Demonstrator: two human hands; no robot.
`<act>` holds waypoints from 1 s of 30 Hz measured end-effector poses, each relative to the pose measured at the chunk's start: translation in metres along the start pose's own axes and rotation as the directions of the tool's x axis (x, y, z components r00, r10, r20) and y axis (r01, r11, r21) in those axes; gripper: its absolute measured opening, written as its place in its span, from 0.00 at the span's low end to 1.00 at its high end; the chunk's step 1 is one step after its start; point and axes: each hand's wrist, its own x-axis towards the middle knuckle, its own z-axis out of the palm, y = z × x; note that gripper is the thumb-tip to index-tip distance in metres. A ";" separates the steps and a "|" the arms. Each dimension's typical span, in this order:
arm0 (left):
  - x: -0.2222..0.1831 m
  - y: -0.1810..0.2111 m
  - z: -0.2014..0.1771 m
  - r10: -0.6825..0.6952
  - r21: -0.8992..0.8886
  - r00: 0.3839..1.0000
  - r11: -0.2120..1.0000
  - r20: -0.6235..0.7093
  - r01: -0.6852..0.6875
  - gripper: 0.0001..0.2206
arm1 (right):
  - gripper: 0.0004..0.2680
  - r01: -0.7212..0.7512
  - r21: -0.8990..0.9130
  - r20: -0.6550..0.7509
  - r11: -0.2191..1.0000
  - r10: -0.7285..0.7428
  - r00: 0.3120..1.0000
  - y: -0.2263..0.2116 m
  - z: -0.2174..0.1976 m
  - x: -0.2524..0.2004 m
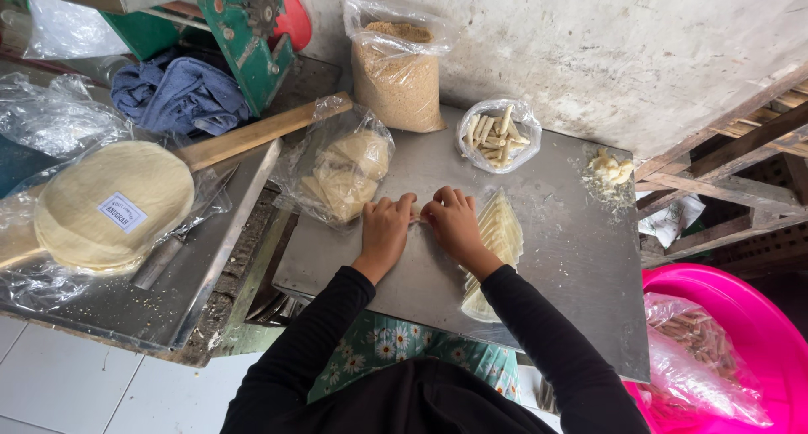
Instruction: The person places a small amount of granular filling from a bag onto triangular wrappers by hand and rolls them into tubes.
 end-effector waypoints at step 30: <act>0.044 -0.023 -0.012 -0.320 -0.372 0.942 0.890 -0.101 0.263 0.21 | 0.11 -0.139 0.162 0.233 0.977 0.099 0.967 0.013 0.003 0.046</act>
